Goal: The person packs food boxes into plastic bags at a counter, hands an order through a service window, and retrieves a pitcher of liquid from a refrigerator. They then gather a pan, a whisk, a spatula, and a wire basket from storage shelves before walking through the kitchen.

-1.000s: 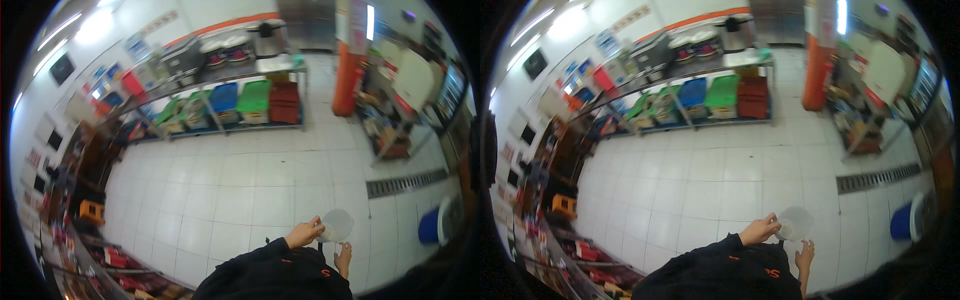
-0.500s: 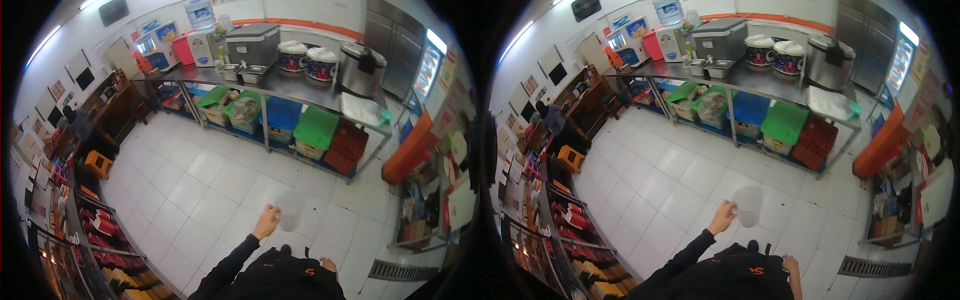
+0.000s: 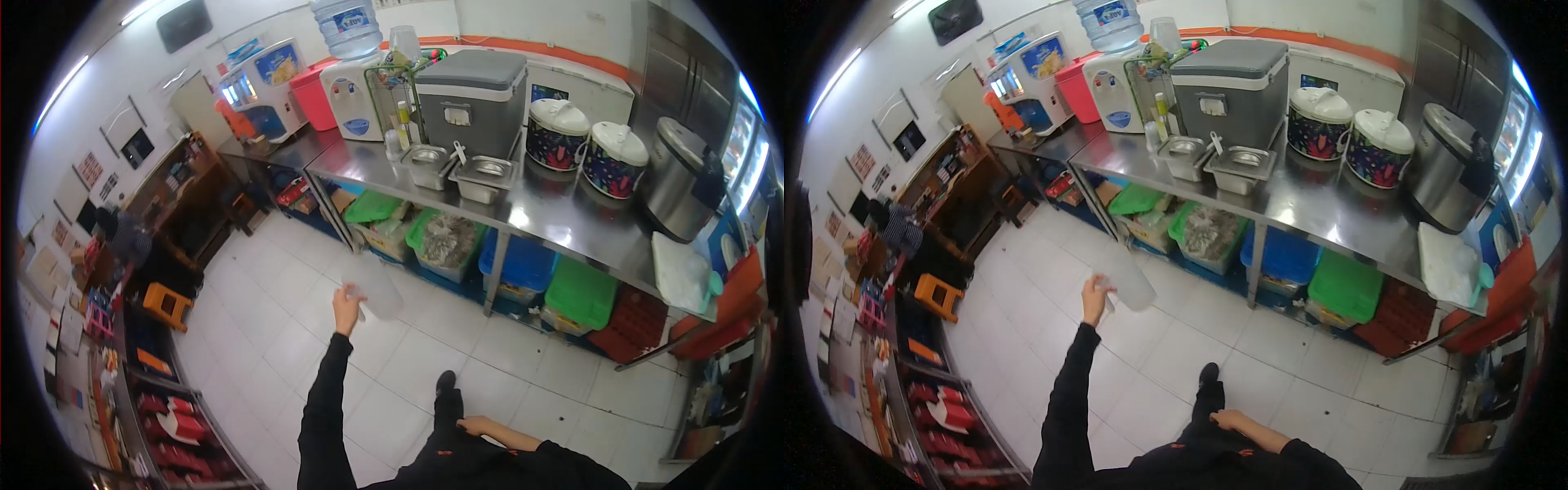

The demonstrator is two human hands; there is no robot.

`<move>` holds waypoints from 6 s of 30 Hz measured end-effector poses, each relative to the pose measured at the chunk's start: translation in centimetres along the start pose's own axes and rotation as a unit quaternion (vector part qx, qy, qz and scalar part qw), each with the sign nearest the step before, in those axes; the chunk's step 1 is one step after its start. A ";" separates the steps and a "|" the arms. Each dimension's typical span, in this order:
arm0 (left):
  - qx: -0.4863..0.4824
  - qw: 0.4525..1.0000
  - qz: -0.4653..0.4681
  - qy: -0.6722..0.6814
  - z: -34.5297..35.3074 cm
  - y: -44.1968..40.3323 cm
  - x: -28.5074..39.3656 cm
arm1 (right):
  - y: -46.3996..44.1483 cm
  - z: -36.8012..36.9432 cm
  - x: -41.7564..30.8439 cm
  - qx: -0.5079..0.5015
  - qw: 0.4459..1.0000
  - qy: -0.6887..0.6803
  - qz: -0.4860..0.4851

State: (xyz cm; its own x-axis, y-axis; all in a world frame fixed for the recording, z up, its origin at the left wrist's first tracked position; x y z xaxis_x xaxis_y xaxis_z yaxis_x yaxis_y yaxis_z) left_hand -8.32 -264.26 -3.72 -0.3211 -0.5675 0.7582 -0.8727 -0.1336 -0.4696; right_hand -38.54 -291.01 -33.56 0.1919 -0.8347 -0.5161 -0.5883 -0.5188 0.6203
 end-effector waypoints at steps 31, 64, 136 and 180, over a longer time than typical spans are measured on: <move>0.119 0.973 0.177 -0.094 18.9 -42.3 -9.1 | 13.7 2.6 7.7 0.218 0.609 -0.607 0.461; -0.484 0.288 0.775 0.287 19.5 82.2 64.1 | 60.5 19.7 -1.5 0.782 0.016 -0.617 -0.081; -0.588 0.770 -0.060 -0.240 66.5 156.8 103.3 | 144.5 59.3 59.6 0.318 0.913 -0.243 0.075; -0.785 0.504 0.341 -0.112 107.2 187.3 148.9 | 189.8 67.9 100.7 0.435 0.827 -0.328 0.140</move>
State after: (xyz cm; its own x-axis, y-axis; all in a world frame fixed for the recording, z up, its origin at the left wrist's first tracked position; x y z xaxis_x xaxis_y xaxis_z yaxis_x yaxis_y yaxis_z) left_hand -180.12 -460.86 -27.28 -0.8480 -0.1467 0.5093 0.1416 0.8633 0.4844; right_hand -184.19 -460.97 -7.87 -0.3475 -0.4723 -0.8100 -0.9345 0.2461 0.2574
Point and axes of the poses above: each hand's wrist, its own y-axis away from the middle knuckle, its own z-axis out of the palm, x = y × z, the point moved 7 cm from there along -y, towards the middle knuckle, and after that the axes turned 5 degrees about z, right-handed, at the moved point
